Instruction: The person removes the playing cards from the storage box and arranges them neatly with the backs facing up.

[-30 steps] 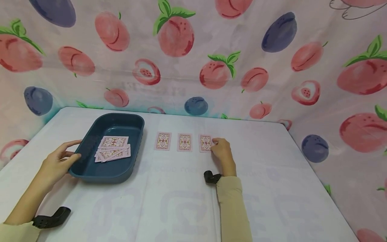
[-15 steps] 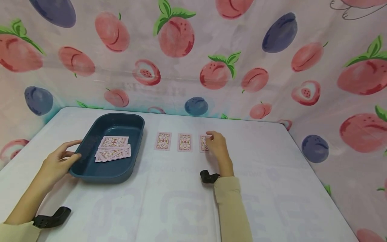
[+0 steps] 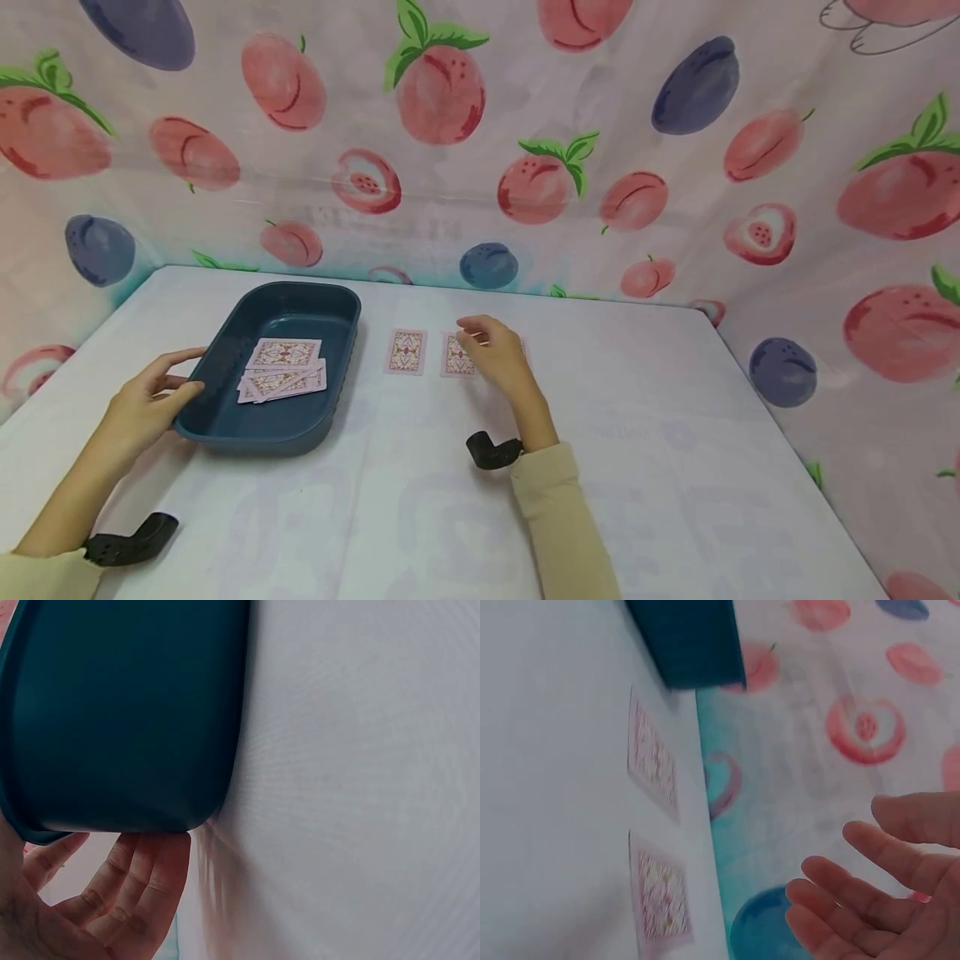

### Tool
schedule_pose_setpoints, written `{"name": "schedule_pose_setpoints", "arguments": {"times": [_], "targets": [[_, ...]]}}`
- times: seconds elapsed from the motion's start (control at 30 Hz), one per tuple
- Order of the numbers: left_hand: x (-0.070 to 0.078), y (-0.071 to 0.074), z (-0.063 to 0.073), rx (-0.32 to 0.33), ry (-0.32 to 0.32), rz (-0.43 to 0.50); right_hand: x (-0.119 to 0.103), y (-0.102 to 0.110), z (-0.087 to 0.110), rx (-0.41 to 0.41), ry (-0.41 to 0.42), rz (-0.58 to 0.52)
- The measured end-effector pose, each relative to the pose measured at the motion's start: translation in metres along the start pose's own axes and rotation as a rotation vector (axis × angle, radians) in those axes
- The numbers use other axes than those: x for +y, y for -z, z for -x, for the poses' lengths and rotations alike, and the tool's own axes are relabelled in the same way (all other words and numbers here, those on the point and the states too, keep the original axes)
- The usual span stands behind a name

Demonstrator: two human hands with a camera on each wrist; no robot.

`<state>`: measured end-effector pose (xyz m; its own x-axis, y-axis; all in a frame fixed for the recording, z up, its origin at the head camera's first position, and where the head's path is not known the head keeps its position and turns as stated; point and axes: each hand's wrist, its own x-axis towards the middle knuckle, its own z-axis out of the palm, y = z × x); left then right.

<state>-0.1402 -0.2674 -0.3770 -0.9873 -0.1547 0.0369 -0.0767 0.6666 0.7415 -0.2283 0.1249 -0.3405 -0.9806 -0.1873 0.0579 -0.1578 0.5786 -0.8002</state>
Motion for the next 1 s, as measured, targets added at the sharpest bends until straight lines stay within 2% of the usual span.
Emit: {"name": "schedule_pose_setpoints", "arguments": {"times": [0.3,0.6,0.8,1.0], "targets": [[0.0,-0.002,-0.001,0.0,0.001,0.012,-0.035,-0.03,0.01,-0.161,0.145,-0.046],[-0.001,0.0,-0.001,-0.001,0.002,-0.002,-0.058,-0.073,0.004,-0.278,0.248,-0.028],[-0.001,-0.002,0.0,-0.008,0.009,0.0,-0.065,-0.099,-0.003,-0.295,0.278,-0.09],[-0.002,-0.002,0.0,0.008,0.002,-0.001,-0.075,-0.111,-0.009,-0.286,0.333,0.01]]}}
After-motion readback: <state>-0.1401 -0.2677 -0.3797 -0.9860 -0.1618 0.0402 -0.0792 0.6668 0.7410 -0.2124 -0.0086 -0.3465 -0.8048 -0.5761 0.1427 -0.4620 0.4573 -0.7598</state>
